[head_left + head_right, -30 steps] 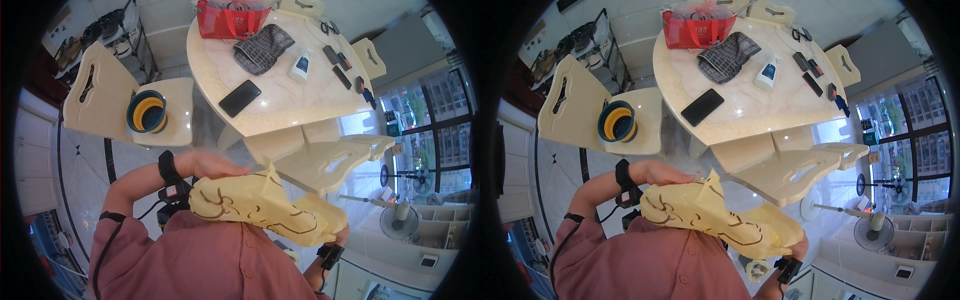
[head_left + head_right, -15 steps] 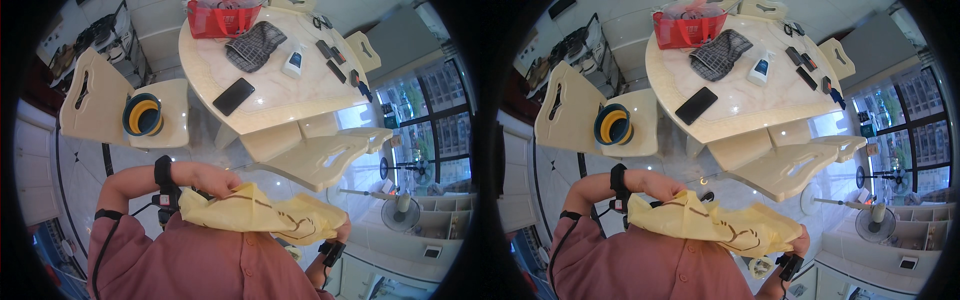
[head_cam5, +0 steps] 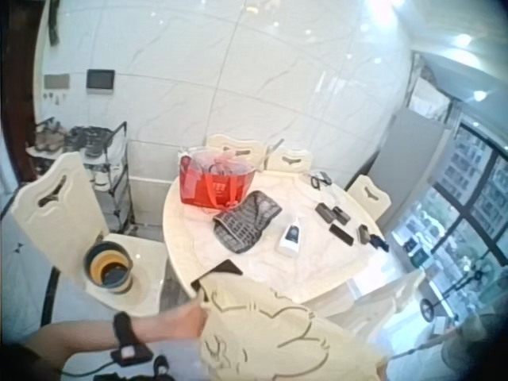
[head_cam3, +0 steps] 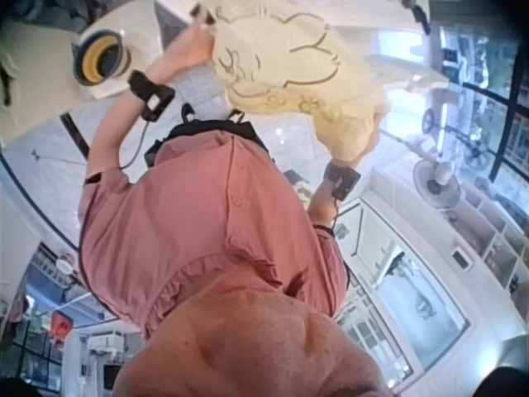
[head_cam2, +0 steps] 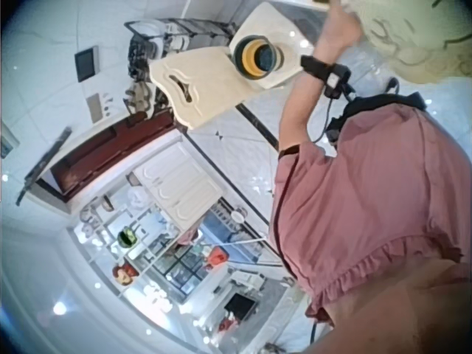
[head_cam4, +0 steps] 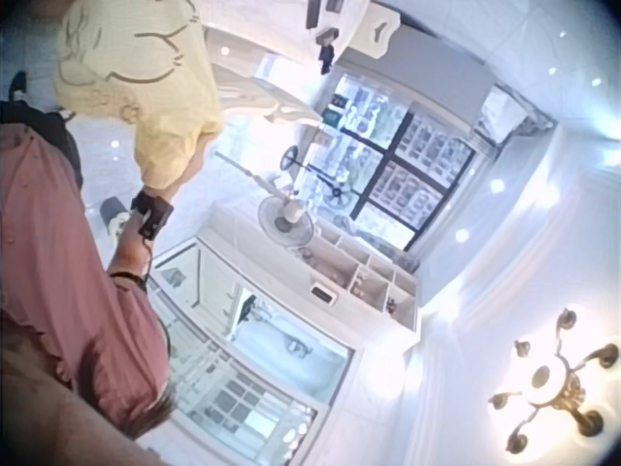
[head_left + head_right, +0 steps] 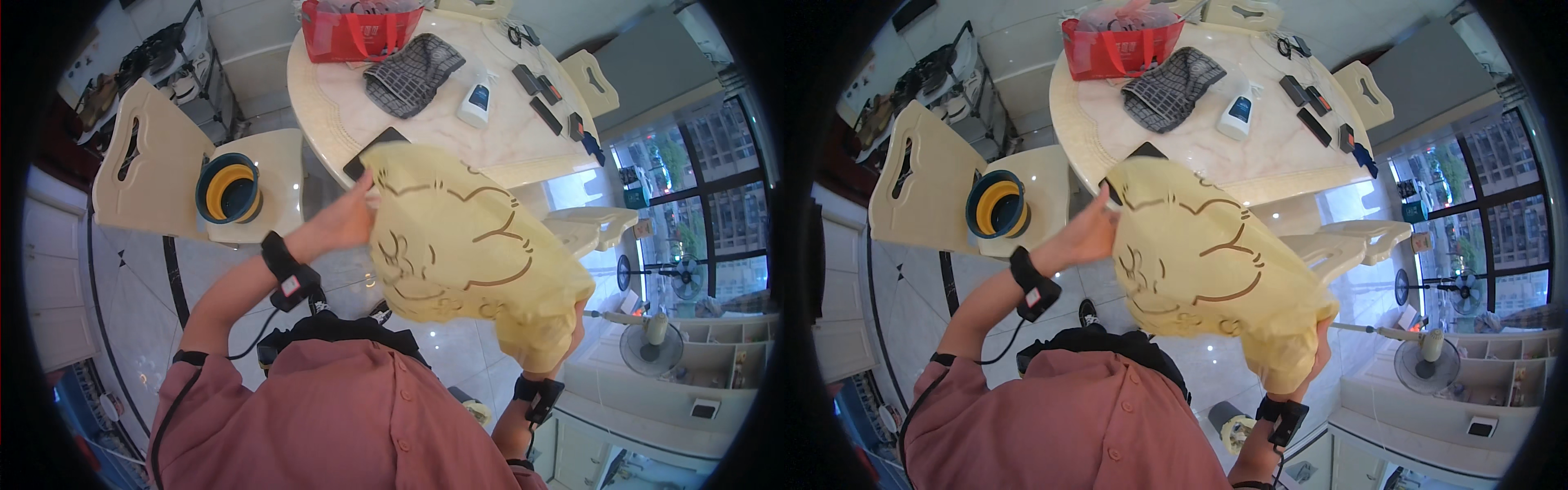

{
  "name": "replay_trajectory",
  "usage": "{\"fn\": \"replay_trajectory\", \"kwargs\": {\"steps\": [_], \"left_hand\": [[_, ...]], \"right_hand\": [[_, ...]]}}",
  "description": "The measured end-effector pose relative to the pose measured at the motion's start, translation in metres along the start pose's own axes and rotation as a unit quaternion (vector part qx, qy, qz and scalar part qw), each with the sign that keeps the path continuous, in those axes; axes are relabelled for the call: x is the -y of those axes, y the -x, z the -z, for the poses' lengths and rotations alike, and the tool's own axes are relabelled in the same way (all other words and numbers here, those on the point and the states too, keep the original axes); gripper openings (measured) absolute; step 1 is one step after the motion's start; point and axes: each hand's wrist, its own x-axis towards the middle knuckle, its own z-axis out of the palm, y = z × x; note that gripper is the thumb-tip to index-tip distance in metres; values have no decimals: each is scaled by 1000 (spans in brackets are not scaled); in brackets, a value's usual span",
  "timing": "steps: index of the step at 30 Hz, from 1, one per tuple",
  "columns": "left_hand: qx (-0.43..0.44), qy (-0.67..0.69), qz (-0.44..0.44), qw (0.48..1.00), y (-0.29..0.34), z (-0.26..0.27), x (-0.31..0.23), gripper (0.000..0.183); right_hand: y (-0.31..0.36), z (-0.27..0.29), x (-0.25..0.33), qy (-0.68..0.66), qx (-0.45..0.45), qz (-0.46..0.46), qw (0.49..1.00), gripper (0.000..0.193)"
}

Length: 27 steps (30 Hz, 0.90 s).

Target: Wipe down a dining table with a cloth and spray, then collect trash into a plastic bag and prepare a new trash bag.

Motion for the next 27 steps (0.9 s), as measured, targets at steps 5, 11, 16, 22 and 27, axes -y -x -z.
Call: {"fn": "replay_trajectory", "kwargs": {"steps": [5, 11, 16, 22, 27], "left_hand": [[121, -239, 175, 947, 7, 70, 29, 70], [247, -121, 36, 961, 30, -11, -22, 85], [244, -305, -58, 919, 30, -3, 8, 71], [154, -159, -89, 971, 31, -3, 15, 52], [121, -142, -155, 970, 33, -12, -5, 45]], "right_hand": [[-30, 5, 2, 74, 19, 98, 992, 46], [-46, 39, -5, 28, 6, 59, 998, 43], [-56, 41, -26, 99, -44, 79, 991, 42], [-53, 38, -25, 120, -14, 84, 989, 40], [-40, 38, -22, 254, -14, 140, 957, 37]]}}
